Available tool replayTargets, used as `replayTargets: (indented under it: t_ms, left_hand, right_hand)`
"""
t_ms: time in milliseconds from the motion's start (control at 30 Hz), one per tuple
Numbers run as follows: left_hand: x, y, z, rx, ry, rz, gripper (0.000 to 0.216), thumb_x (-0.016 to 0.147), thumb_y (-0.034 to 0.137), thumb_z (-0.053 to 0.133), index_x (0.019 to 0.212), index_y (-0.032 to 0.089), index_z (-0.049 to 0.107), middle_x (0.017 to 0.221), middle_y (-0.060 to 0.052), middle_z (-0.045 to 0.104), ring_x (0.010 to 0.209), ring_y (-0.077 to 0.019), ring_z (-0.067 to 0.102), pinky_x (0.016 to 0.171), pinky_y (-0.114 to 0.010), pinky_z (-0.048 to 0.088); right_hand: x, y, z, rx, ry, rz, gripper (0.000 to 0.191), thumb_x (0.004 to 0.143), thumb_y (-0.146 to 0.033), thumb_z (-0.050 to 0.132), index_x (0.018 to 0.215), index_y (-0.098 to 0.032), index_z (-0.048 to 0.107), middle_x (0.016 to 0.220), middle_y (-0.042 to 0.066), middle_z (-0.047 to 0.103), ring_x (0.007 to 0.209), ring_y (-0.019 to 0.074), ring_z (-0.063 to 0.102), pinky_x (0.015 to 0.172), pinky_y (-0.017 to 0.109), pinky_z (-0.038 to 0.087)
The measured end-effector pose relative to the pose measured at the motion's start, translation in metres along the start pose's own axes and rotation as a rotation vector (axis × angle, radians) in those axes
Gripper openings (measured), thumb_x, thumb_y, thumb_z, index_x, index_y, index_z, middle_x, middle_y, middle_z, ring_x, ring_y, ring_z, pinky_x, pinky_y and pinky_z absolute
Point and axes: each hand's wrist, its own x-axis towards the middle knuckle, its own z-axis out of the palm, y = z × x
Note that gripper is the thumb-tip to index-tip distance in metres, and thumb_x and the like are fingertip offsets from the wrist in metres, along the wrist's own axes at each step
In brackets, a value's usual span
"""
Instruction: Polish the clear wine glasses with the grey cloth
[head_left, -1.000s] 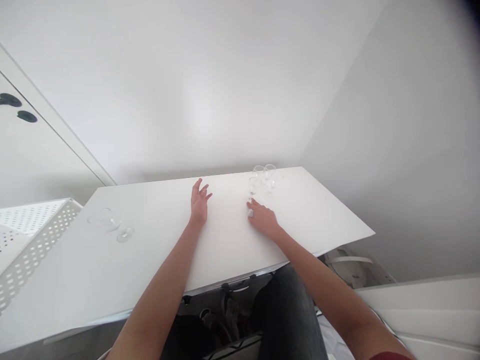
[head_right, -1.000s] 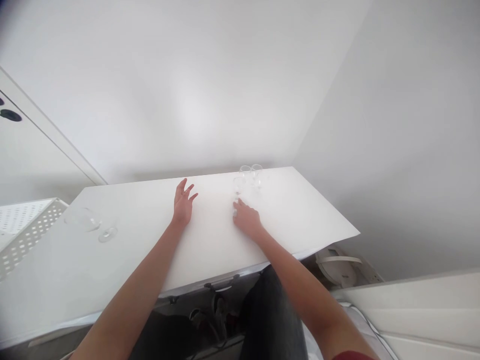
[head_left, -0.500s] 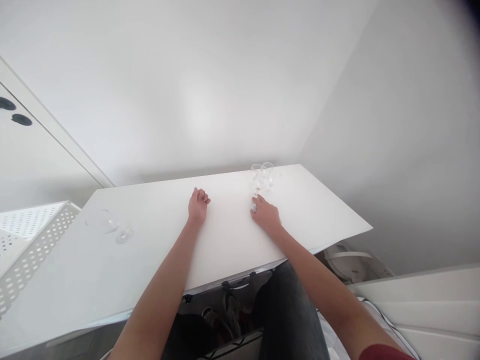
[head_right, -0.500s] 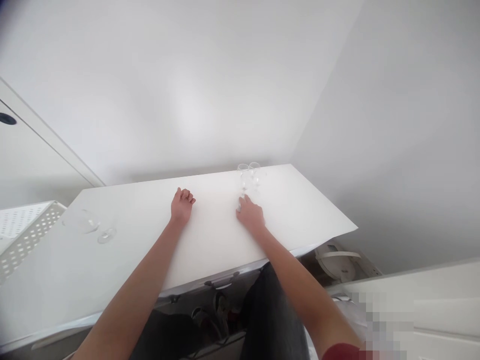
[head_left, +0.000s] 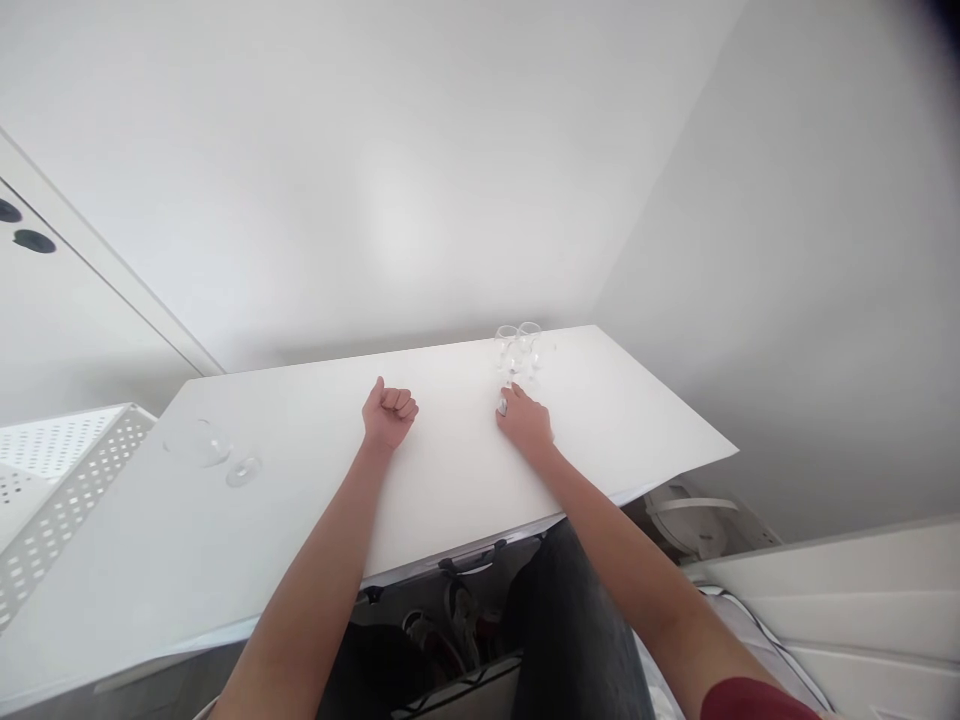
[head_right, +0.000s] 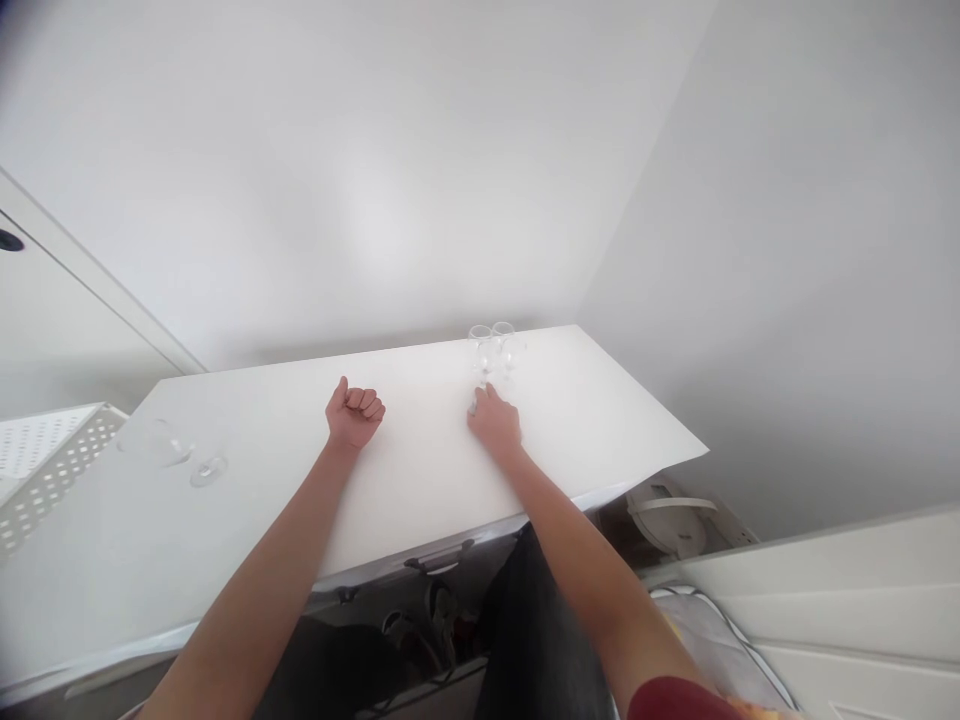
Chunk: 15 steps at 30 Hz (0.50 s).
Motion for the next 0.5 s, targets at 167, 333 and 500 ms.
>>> replayTargets:
  t_ms: [167,333,500]
  left_hand:
    - [-0.002,-0.002,0.0,0.044,0.043,-0.053,0.068,0.097,0.06,0.054,0.056,0.021,0.016,0.058,0.004,0.011,0.044,-0.0095,0.023,0.043,-0.029,0.025]
    - [-0.003,-0.006,-0.005,0.074,0.011,-0.135,0.07,0.098,0.058,0.055,0.055,0.021,0.015,0.054,0.004,0.007,0.041,-0.0095,0.022,0.042,-0.029,0.024]
    - [-0.003,-0.011,-0.012,0.107,-0.07,-0.234,0.072,0.096,0.056,0.058,0.055,0.022,0.011,0.054,0.006,0.002,0.04,-0.009,0.017,0.042,-0.028,0.021]
  right_hand:
    - [-0.002,0.0,-0.001,-0.013,-0.008,-0.018,0.051,0.1,-0.035,0.039,0.15,-0.026,0.048,0.169,0.01,0.037,0.106,0.027,0.073,0.085,0.042,0.055]
    - [-0.004,0.0,-0.003,-0.011,-0.006,-0.016,0.052,0.101,-0.036,0.039,0.151,-0.025,0.047,0.17,0.012,0.035,0.107,0.0276,0.073,0.086,0.042,0.054]
    - [-0.004,-0.001,-0.003,0.0,-0.005,-0.002,0.053,0.101,-0.038,0.042,0.152,-0.024,0.046,0.17,0.014,0.034,0.11,0.0278,0.072,0.088,0.041,0.054]
